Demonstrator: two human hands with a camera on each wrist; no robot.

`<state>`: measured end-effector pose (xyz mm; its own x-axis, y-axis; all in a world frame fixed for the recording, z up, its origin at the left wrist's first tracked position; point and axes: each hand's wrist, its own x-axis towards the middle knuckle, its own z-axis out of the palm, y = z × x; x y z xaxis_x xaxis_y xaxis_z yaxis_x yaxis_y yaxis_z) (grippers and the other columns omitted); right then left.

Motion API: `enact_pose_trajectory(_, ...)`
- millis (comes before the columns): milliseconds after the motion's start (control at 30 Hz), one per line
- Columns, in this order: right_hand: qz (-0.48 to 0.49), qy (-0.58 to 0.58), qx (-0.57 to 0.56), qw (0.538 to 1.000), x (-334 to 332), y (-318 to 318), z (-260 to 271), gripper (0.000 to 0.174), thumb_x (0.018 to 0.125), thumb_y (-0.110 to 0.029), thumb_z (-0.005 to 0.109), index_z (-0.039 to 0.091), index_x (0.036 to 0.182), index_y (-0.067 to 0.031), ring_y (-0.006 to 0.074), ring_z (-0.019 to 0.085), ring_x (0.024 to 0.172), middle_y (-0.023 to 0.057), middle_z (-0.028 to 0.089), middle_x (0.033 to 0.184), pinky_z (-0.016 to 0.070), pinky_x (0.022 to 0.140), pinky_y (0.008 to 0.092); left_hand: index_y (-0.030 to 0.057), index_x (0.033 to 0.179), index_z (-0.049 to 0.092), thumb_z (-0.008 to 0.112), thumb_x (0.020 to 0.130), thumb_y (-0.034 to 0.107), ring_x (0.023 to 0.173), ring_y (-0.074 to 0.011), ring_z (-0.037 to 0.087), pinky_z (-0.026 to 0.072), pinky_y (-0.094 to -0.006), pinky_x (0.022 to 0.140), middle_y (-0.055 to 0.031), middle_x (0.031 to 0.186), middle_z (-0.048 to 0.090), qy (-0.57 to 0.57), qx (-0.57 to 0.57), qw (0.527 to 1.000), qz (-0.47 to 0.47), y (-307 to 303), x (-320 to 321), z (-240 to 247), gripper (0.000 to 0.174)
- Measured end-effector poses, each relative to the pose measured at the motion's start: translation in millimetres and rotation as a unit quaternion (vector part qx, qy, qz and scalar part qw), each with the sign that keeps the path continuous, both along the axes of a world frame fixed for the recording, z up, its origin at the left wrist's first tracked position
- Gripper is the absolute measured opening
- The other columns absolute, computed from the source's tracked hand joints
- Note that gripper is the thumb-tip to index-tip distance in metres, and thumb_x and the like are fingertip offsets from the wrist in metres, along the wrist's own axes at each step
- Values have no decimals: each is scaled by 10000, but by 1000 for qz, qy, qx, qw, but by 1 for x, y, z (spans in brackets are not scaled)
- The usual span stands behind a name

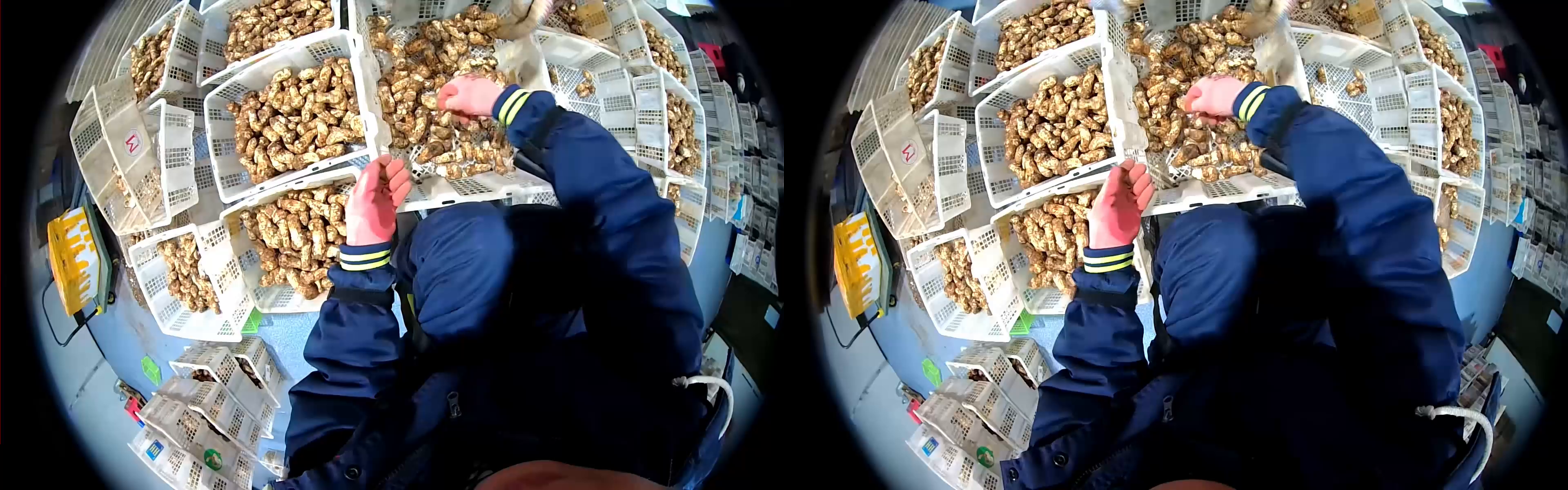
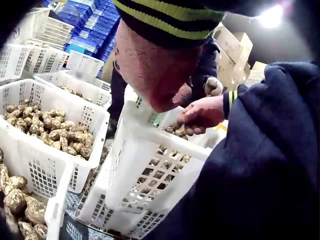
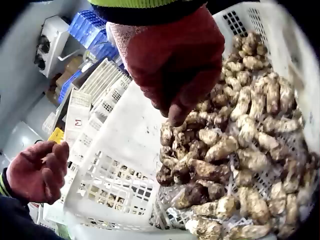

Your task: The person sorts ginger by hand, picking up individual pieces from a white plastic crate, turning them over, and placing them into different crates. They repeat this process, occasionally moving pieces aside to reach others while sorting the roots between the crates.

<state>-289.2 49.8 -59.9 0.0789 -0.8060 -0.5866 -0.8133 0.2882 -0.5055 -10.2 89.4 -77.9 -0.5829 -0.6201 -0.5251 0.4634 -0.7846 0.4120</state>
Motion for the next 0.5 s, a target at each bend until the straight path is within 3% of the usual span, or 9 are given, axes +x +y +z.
enact_pose_trajectory(100,-48,-39,16,998,-5,5,12,260,743,-250,526,629,934,-106,221,609,704,85,643,792,468,673,339,13,1129,454,456,900,258,881,-188,552,458,-313,804,-91,1015,553,10,-31,999,-1,3,-11,11,336)
enact_pose_trajectory(167,44,60,18,997,-2,6,12,258,720,-256,549,643,899,-97,226,612,732,100,641,797,469,689,338,10,1126,453,458,899,259,878,-187,553,462,-310,798,-93,1012,553,23,-29,999,-4,4,-12,12,337)
enact_pose_trajectory(200,110,90,-52,988,3,6,5,266,710,-262,558,646,900,-98,235,613,793,117,640,832,465,721,343,7,1124,453,460,898,259,875,-187,554,466,-307,792,-95,1009,553,33,-28,999,-5,4,-12,11,339)
enact_pose_trajectory(233,156,127,-35,979,11,3,-2,287,715,-284,555,647,934,-122,255,603,855,113,640,885,458,753,352,7,1124,453,460,898,259,875,-187,554,466,-307,792,-95,1009,553,31,-29,999,-3,4,-11,11,339)
enact_pose_trajectory(367,233,238,-69,940,39,-3,-64,387,731,-361,536,610,948,-49,275,587,899,150,620,941,456,792,372,11,1115,460,459,900,259,846,-182,551,471,-296,744,-92,972,557,-23,-10,1000,17,3,-6,22,329)
enact_pose_trajectory(500,256,249,-65,932,47,-1,-71,389,754,-360,516,603,945,-32,260,583,909,156,627,902,449,801,358,7,1132,459,464,896,253,857,-184,551,462,-300,762,-90,989,553,44,-26,999,4,-4,-3,12,340)
